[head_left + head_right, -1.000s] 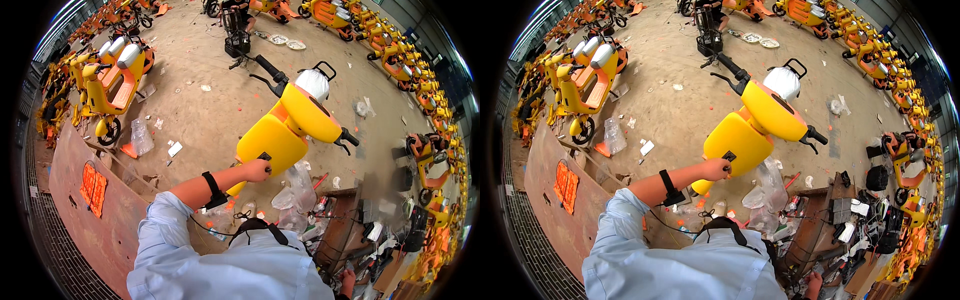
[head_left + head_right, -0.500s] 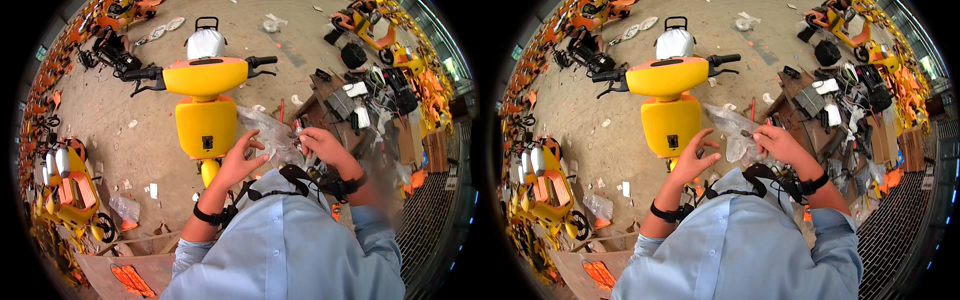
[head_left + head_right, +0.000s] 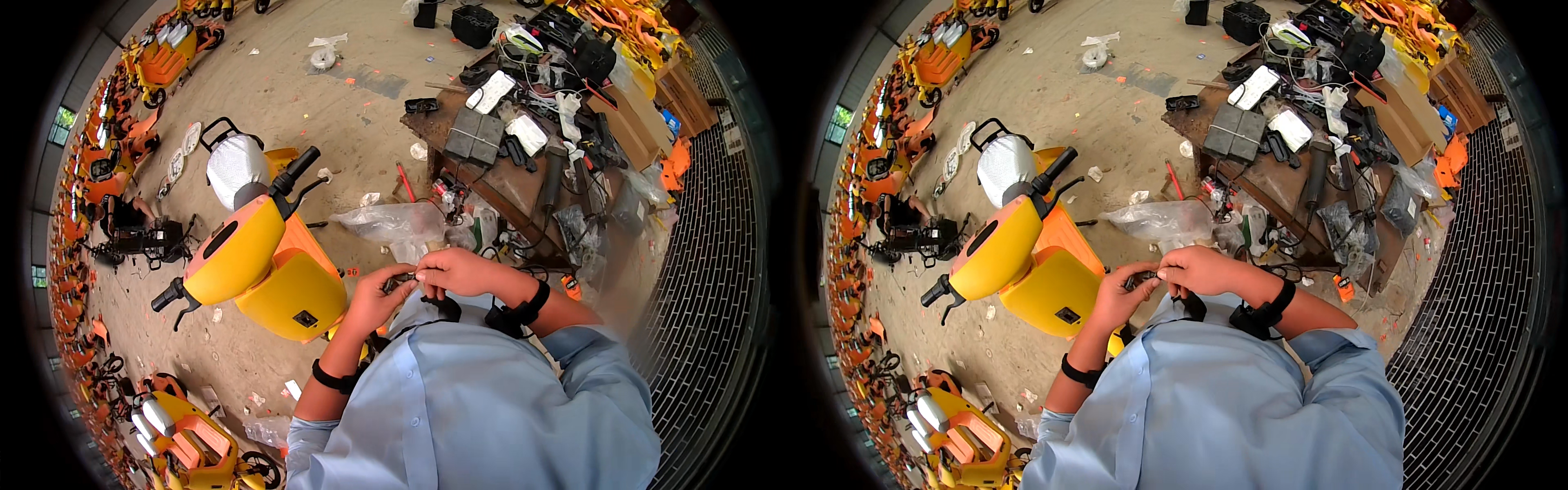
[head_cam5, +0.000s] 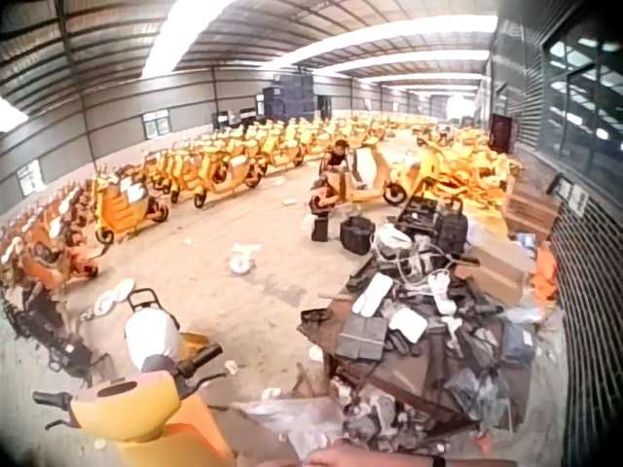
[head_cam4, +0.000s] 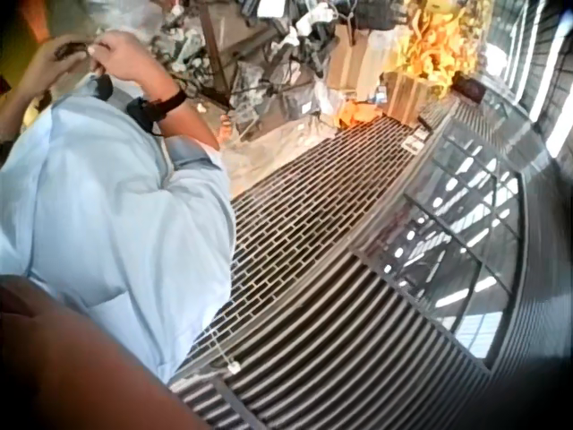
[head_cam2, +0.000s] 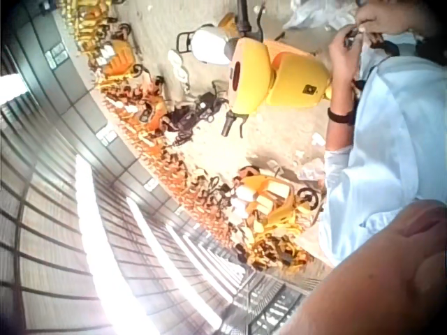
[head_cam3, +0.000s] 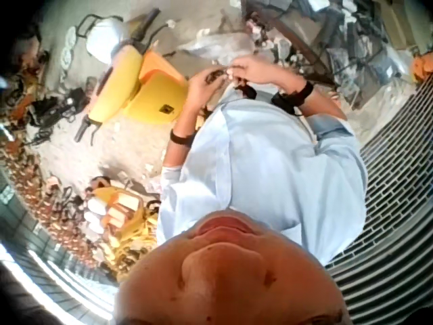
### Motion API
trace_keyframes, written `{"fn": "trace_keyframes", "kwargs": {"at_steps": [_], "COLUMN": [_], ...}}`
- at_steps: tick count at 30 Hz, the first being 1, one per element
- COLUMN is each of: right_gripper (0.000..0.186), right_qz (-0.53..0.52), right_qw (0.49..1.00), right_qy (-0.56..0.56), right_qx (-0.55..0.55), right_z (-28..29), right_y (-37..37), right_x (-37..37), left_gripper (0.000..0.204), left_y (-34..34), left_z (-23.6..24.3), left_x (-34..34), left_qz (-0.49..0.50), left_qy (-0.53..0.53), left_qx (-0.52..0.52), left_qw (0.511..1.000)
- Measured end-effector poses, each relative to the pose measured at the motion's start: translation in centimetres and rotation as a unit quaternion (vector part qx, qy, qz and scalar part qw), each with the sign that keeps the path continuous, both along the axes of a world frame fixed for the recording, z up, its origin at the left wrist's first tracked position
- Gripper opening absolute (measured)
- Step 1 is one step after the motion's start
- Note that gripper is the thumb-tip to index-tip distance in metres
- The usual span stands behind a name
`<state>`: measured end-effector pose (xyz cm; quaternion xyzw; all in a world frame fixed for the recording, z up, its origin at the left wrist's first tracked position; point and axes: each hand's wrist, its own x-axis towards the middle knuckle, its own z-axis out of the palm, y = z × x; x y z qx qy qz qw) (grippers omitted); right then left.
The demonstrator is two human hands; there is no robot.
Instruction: The person works on scooter components in a warehouse, using a power drill to handle small parts and manually manipulating cables and mechanical assemblies at a workbench.
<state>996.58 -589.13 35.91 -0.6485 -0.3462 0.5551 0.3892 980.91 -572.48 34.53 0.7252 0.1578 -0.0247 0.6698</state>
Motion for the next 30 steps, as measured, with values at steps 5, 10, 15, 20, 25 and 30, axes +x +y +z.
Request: {"fn": "trace_keyframes", "kwargs": {"at_steps": [5, 10, 15, 20, 25, 30], "right_gripper": [0.054, 0.036, 0.060, 0.086, 0.049, 0.032], "right_qz": [-0.036, -0.373, -0.290, -0.237, -0.286, -0.393], "right_qw": [0.992, 0.814, 0.769, 0.780, 0.773, 0.720], "right_qy": [-0.123, -0.373, -0.499, -0.413, -0.457, -0.514], "right_qx": [0.016, -0.245, -0.273, -0.406, -0.336, -0.251], "right_z": [-2.0, -14.7, -21.9, -22.3, -22.0, -19.5], "right_y": [-3.4, -12.0, -13.8, -11.7, -12.1, -13.2], "right_x": [16.1, 36.5, 45.5, 48.1, 46.3, 45.1], "left_gripper": [0.022, 0.024, 0.025, 0.026, 0.026, 0.026], "left_y": [3.2, 6.0, 6.8, 6.3, 5.5, 5.5], "left_z": [-5.4, -7.7, -6.4, -5.9, -6.2, -7.3], "left_x": [5.6, 10.5, 15.9, 18.8, 20.2, 22.2], "left_qz": [0.071, 0.184, 0.226, 0.262, 0.258, 0.221], "left_qy": [0.053, 0.133, 0.183, 0.220, 0.250, 0.247], "left_qx": [-0.064, -0.031, -0.017, 0.020, 0.031, 0.039], "left_qw": [0.994, 0.973, 0.957, 0.940, 0.933, 0.943]}}
